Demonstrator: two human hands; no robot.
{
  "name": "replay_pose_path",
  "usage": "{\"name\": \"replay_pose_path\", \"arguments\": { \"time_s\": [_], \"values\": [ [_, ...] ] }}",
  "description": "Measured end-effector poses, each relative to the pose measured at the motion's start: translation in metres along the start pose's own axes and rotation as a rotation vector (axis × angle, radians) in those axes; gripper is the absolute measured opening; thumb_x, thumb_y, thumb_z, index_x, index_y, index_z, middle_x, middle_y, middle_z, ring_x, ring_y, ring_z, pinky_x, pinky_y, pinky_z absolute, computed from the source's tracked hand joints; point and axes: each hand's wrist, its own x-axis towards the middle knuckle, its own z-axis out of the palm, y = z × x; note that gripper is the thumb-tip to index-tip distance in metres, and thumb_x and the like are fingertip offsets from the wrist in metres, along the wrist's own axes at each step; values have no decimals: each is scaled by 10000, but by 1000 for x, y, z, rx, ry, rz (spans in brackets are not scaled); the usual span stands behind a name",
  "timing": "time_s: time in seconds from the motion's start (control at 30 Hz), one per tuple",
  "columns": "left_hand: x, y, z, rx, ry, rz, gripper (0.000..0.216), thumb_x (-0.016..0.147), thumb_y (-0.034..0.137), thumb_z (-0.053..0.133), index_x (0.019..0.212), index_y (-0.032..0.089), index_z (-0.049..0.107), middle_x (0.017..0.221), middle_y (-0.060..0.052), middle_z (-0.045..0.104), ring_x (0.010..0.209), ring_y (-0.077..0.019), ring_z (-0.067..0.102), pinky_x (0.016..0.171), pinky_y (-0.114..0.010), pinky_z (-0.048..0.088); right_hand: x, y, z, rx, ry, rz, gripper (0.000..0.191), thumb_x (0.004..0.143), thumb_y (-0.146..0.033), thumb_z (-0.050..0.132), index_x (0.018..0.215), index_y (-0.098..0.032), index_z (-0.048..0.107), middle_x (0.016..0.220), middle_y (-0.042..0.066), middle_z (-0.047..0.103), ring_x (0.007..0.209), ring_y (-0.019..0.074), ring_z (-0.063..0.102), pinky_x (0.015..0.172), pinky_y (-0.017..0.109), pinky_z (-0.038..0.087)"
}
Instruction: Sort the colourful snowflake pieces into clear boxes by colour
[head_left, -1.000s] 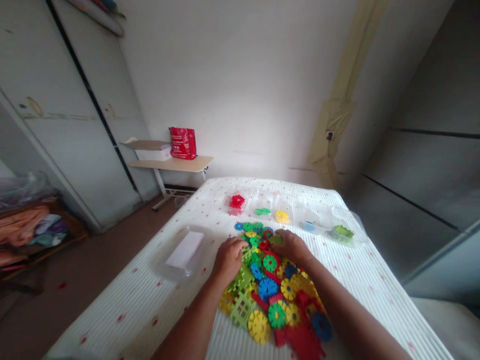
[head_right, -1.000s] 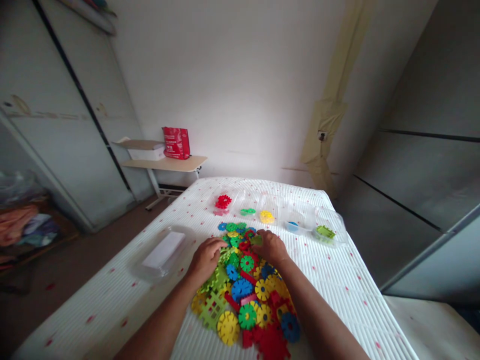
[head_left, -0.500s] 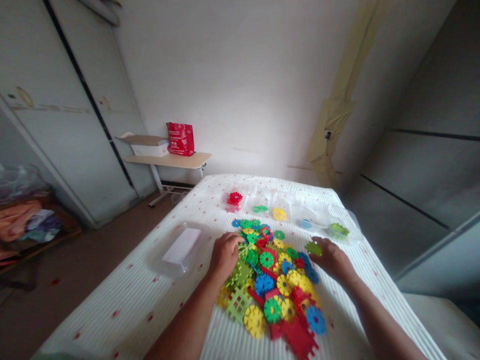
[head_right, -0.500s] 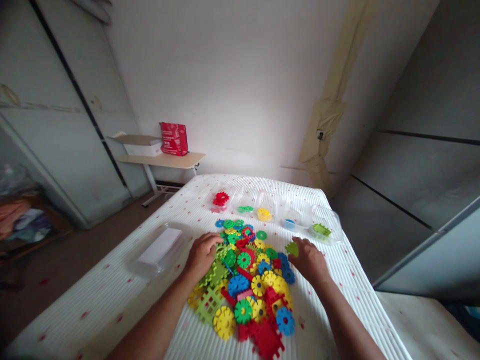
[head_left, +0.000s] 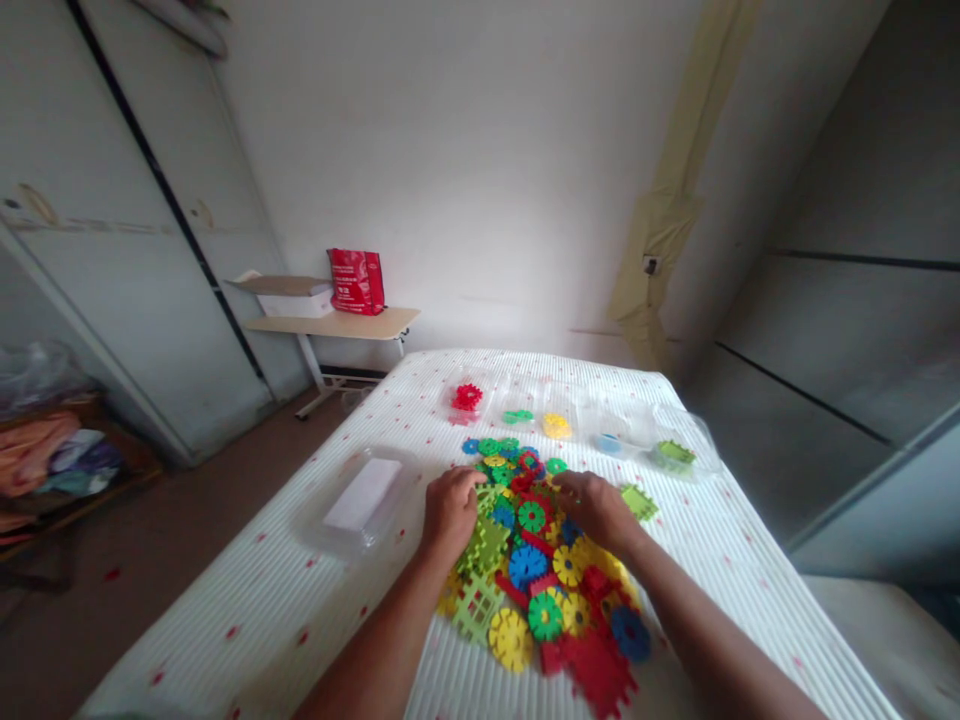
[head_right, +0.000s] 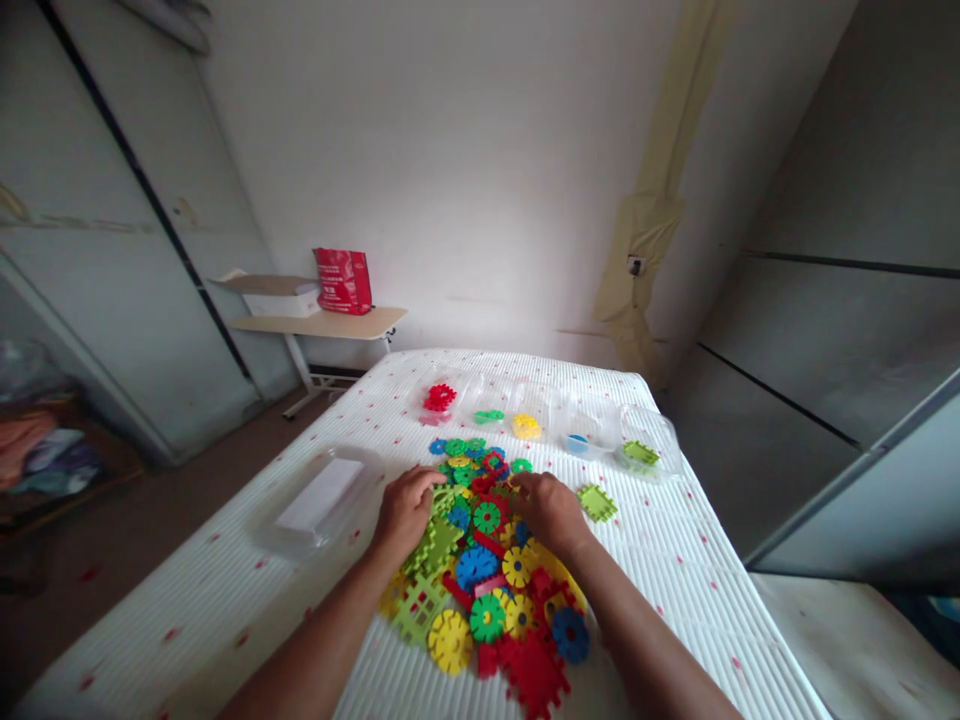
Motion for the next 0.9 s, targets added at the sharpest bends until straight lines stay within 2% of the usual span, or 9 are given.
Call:
{"name": "replay_pose_path", "arguments": {
  "time_s": [0.13, 0.2, 0.27, 0.4, 0.57, 0.67, 0.73, 0.9],
  "values": [
    [-1, -1, 0, 29, 1, -21, 323, 742, 2, 419, 863, 205, 640, 913, -17, 685, 899, -138, 607, 925, -290, 433, 6, -14, 5, 26, -74, 83, 265, 732, -227, 541, 967, -232, 664, 780, 31, 693, 707, 161, 615, 583, 211, 400],
    [-1, 0, 0, 38, -3, -27, 318, 750, 7, 420, 867, 207, 637, 920, -16, 686, 905, -139, 607, 924, -289, 432, 8, -13, 4, 93, -28, 79, 271, 732, -240, 522, 961, -239, 668, 766, 23, 695, 700, 165, 613, 576, 219, 406],
    [0, 0, 0, 39, -9, -31, 317, 751, 8, 419, 868, 207, 636, 920, -17, 687, 903, -141, 608, 911, -286, 437, 8, -6, 0, 141, 81, 72, 281, 742, -254, 486, 948, -234, 677, 774, 30, 698, 721, 177, 614, 622, 242, 428],
    [0, 2, -2, 41, -15, -41, 328, 742, 3, 419, 874, 209, 637, 918, -18, 689, 893, -144, 612, 880, -279, 450, 4, 26, -16, 190, 287, 127, 336, 749, -269, 413, 929, -201, 689, 837, 60, 700, 761, 192, 624, 714, 287, 452],
    [0, 3, -3, 41, 3, -52, 327, 740, 10, 423, 872, 215, 641, 918, -18, 692, 884, -146, 617, 877, -281, 452, -15, 83, -32, 158, 403, 320, 341, 716, -266, 408, 891, -160, 681, 855, 84, 700, 766, 210, 634, 706, 305, 463],
    [0, 2, -3, 44, 0, -52, 326, 750, 15, 413, 869, 215, 641, 923, -17, 692, 888, -144, 617, 887, -281, 448, -25, 109, -30, 106, 369, 477, 326, 720, -234, 409, 904, -160, 668, 826, 74, 698, 720, 193, 642, 673, 284, 455],
    [0, 1, -2, 44, -5, -46, 325, 756, 19, 406, 873, 211, 641, 922, -20, 690, 889, -146, 616, 883, -282, 449, -29, 116, -25, 48, 311, 552, 315, 738, -209, 406, 920, -171, 660, 808, 65, 698, 703, 180, 644, 651, 267, 443],
    [0, -3, 0, 37, -8, -55, 314, 751, 25, 420, 873, 215, 638, 918, -15, 688, 898, -144, 605, 885, -281, 447, -32, 108, -21, -219, 95, 613, 273, 803, -246, 403, 873, -193, 661, 843, 111, 695, 770, 231, 651, 593, 276, 400]
  ]
}}
